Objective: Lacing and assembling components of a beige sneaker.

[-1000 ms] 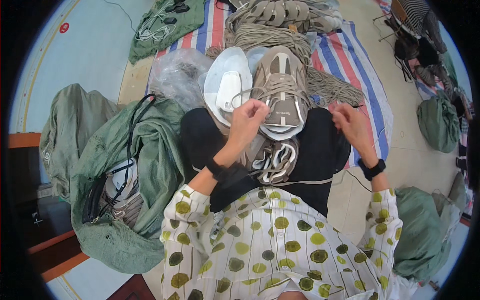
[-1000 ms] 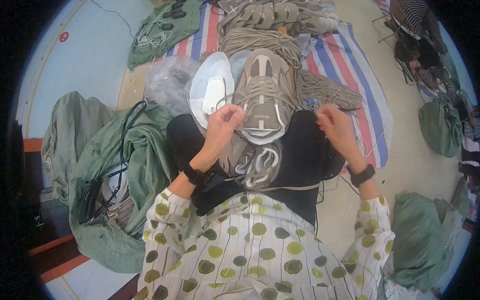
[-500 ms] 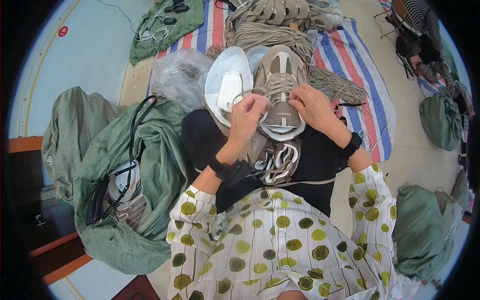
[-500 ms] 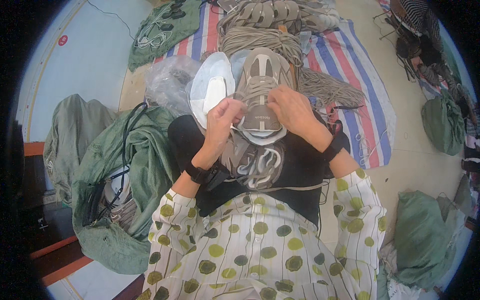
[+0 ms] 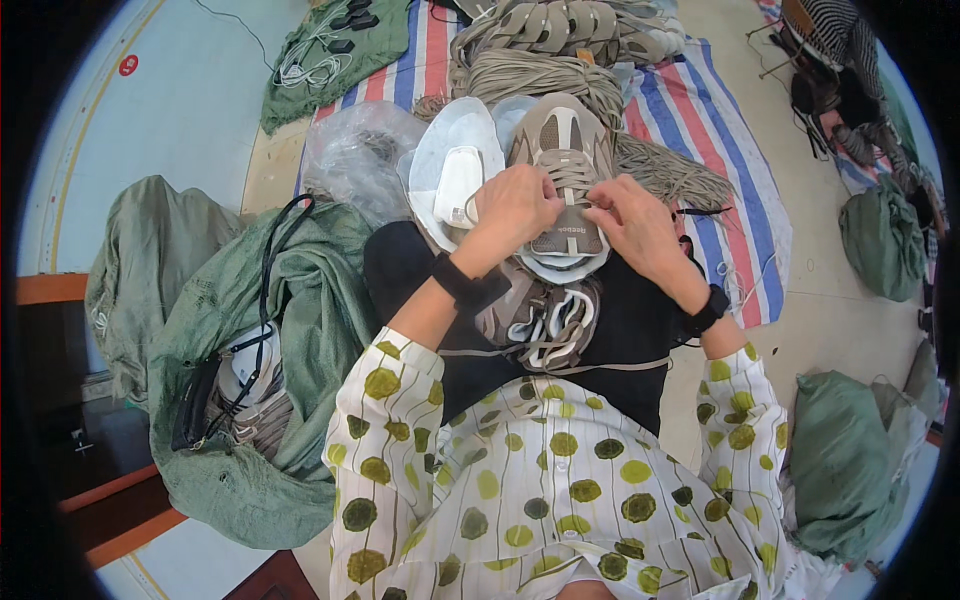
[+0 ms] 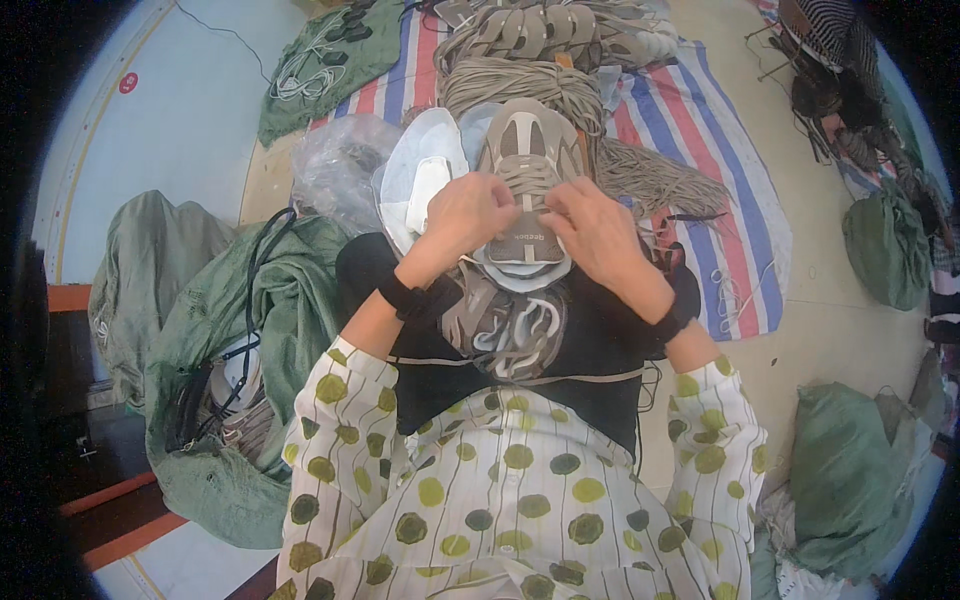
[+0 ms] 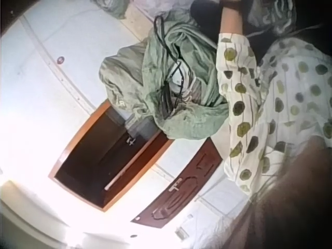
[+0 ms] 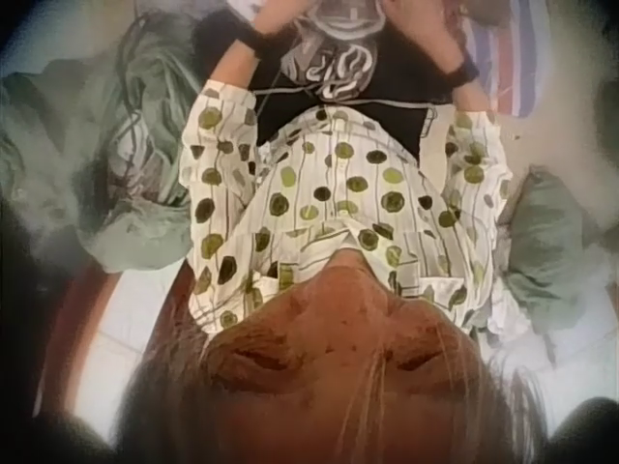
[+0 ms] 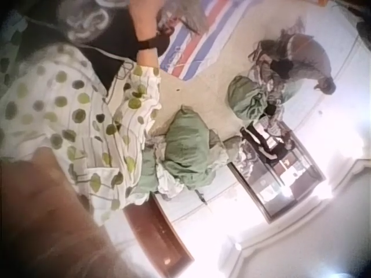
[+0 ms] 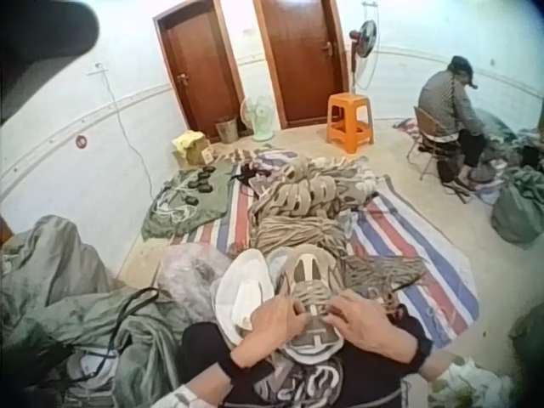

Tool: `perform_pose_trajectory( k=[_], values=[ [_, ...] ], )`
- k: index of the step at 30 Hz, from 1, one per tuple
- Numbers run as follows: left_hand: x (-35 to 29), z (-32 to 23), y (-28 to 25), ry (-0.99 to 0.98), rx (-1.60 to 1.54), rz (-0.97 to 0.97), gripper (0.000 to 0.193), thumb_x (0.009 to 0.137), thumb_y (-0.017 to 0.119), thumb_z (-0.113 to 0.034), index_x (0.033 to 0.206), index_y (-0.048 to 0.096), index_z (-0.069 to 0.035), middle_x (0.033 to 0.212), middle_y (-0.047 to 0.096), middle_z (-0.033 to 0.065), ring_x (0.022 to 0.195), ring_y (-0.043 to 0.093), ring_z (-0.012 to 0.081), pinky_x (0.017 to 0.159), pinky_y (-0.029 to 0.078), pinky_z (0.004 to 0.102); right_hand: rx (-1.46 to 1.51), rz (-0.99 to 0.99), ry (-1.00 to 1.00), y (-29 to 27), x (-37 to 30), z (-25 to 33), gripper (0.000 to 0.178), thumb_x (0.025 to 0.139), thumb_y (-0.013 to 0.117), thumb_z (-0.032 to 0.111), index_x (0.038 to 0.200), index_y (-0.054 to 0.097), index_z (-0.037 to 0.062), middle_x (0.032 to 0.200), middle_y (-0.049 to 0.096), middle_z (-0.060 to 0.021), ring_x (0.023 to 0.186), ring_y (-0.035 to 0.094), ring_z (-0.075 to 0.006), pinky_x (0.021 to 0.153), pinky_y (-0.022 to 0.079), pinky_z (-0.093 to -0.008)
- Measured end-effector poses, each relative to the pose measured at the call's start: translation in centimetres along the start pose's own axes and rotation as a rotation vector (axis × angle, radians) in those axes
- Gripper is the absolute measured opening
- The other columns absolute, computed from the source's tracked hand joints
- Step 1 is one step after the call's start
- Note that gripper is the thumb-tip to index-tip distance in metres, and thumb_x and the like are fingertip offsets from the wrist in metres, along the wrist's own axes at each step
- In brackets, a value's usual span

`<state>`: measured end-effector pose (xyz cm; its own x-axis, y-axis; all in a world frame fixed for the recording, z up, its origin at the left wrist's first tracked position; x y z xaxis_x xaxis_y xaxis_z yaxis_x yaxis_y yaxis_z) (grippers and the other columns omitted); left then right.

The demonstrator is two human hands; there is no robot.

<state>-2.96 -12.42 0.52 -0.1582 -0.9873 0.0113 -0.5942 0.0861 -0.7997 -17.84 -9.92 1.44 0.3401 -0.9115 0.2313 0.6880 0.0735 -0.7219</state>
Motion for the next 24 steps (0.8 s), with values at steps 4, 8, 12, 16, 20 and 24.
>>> perform_pose_trajectory(
  k=[4,8,12,16,20,24],
  values=[
    [0.0,-1.8,0.5,0.184,0.205,-0.061,0.009,0.067,0.058,-0.012,0.071,0.062,-0.004,0.073,0.060,0.0140,0.068,0.060,0.0335,0.058,0.046,0.0428,-0.098,-0.027,-0.037,0.9,0.2,-0.1,0.011,0.080,0.058,0.015,0.086,0.055,0.0073,0.083,0.052,-0.0114,0.071,0.056,-0.0340,0.060,0.045,-0.0418],
    [-0.2,-4.4,0.4,0.399,0.452,-0.095,0.013,0.065,0.063,-0.011,0.076,0.060,-0.007,0.082,0.058,0.0098,0.081,0.058,0.0263,0.068,0.041,0.0381,-0.148,-0.041,-0.085,1.1,0.4,0.4,0.008,0.080,0.055,0.011,0.085,0.053,0.0061,0.082,0.051,-0.0123,0.069,0.056,-0.0341,0.059,0.045,-0.0421],
    [-0.6,-5.9,-0.5,0.507,0.654,-0.070,0.022,0.065,0.063,-0.010,0.086,0.058,-0.009,0.084,0.056,0.0066,0.086,0.054,0.0217,0.072,0.037,0.0339,-0.228,-0.019,-0.153,0.3,-0.4,1.1,0.007,0.078,0.053,0.008,0.083,0.050,0.0049,0.080,0.050,-0.0134,0.068,0.055,-0.0341,0.059,0.045,-0.0424],
    [-4.5,-5.2,-3.4,0.566,0.595,-0.104,0.022,0.064,0.059,-0.005,0.085,0.053,-0.007,0.082,0.052,0.0051,0.081,0.052,0.0216,0.069,0.035,0.0347,-0.303,-0.078,0.055,-6.3,-7.9,-5.8,0.009,0.081,0.050,0.005,0.088,0.053,0.0023,0.083,0.053,-0.0164,0.079,0.053,-0.0360,0.062,0.044,-0.0421],
    [-10.4,-2.5,-4.1,0.452,0.392,0.044,0.011,0.068,0.056,-0.005,0.078,0.052,-0.008,0.075,0.052,0.0075,0.074,0.053,0.0248,0.065,0.037,0.0358,-0.502,-0.080,0.487,-12.4,-20.1,-15.0,0.012,0.083,0.054,0.008,0.091,0.058,0.0007,0.088,0.057,-0.0175,0.071,0.056,-0.0349,0.066,0.045,-0.0390],
    [-7.7,-0.1,-3.4,0.242,-0.020,0.044,0.007,0.073,0.060,-0.010,0.076,0.057,-0.006,0.068,0.053,0.0081,0.067,0.056,0.0261,0.061,0.043,0.0365,-0.247,0.071,0.656,-9.9,-23.5,-15.2,0.014,0.085,0.054,0.008,0.095,0.059,0.0004,0.091,0.059,-0.0149,0.068,0.058,-0.0282,0.064,0.046,-0.0347]
  ],
)
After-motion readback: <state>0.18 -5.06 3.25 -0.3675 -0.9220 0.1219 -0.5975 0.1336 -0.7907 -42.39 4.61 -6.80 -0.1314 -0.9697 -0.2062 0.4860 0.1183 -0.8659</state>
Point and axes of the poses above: each hand's wrist, its own x-axis towards the middle knuckle, its own y-axis out of the palm, z = x × y, the point moved 7 cm from there along x, towards the middle knuckle
